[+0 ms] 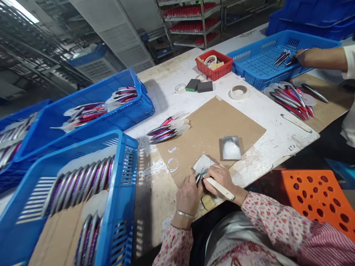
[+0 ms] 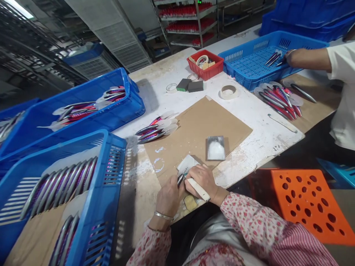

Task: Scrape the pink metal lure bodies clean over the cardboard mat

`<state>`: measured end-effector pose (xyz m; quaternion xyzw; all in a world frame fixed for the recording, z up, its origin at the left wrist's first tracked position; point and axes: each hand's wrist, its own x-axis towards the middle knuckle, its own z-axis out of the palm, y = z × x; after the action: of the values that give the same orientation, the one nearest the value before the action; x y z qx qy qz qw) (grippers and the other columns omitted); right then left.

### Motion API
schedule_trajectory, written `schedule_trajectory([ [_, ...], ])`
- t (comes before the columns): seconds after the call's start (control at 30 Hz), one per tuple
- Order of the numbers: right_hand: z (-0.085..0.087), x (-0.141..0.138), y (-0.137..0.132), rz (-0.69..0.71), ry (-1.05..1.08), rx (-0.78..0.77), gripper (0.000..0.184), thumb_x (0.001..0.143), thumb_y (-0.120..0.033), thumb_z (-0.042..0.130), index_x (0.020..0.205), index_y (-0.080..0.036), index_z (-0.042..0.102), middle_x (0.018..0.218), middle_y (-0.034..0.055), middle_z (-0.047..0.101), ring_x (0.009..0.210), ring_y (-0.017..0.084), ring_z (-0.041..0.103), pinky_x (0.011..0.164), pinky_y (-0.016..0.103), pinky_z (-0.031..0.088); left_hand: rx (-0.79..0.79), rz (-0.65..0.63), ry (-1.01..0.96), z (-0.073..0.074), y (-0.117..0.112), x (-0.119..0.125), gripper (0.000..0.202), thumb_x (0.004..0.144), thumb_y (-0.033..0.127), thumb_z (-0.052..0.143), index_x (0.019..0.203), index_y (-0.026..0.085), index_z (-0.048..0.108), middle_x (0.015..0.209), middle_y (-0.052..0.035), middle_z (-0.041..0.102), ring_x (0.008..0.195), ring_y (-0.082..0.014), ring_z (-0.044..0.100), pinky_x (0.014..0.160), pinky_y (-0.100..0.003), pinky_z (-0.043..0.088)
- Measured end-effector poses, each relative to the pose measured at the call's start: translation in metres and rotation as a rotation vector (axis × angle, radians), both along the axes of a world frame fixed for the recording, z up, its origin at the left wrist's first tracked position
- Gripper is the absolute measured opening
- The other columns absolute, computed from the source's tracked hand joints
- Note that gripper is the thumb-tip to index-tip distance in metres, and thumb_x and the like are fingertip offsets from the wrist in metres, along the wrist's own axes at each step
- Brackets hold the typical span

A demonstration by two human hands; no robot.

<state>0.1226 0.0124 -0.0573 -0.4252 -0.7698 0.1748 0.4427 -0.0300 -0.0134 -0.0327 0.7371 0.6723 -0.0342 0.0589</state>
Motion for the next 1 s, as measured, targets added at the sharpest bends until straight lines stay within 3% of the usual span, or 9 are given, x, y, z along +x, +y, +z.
schedule_trajectory([
  [0.5, 0.001, -0.002, -0.001, -0.029, 0.007, 0.017, 0.018, 0.088, -0.026, 0.049, 0.07, -0.021, 0.048, 0.065, -0.0009, 0.055, 0.065, 0.015, 0.049, 0.065, 0.031, 0.033, 0.073, -0.025, -0.022, -0.011, -0.003, -0.003, 0.014, 0.094, 0.027, 0.047, 0.097, 0.017, 0.058, 0.084, -0.0053, 0.065, 0.087, -0.0196, 0.066, 0.067, -0.026, 0.047],
  [0.73, 0.0, -0.002, -0.003, 0.009, 0.006, 0.058, 0.018, 0.087, -0.025, 0.049, 0.069, -0.021, 0.047, 0.063, -0.0013, 0.054, 0.064, 0.016, 0.047, 0.064, 0.031, 0.031, 0.08, -0.022, 0.0, -0.008, -0.002, 0.0, 0.012, 0.093, 0.025, 0.047, 0.091, 0.018, 0.058, 0.082, -0.0052, 0.064, 0.083, -0.0194, 0.066, 0.065, -0.026, 0.045],
  [1.0, -0.002, -0.005, -0.004, -0.064, -0.024, 0.075, 0.017, 0.087, -0.023, 0.049, 0.07, -0.022, 0.046, 0.065, -0.0007, 0.053, 0.065, 0.016, 0.047, 0.065, 0.032, 0.031, 0.073, -0.005, 0.025, -0.006, -0.003, 0.002, 0.014, 0.094, 0.026, 0.046, 0.094, 0.018, 0.058, 0.085, -0.0052, 0.065, 0.084, -0.0189, 0.066, 0.065, -0.025, 0.045],
])
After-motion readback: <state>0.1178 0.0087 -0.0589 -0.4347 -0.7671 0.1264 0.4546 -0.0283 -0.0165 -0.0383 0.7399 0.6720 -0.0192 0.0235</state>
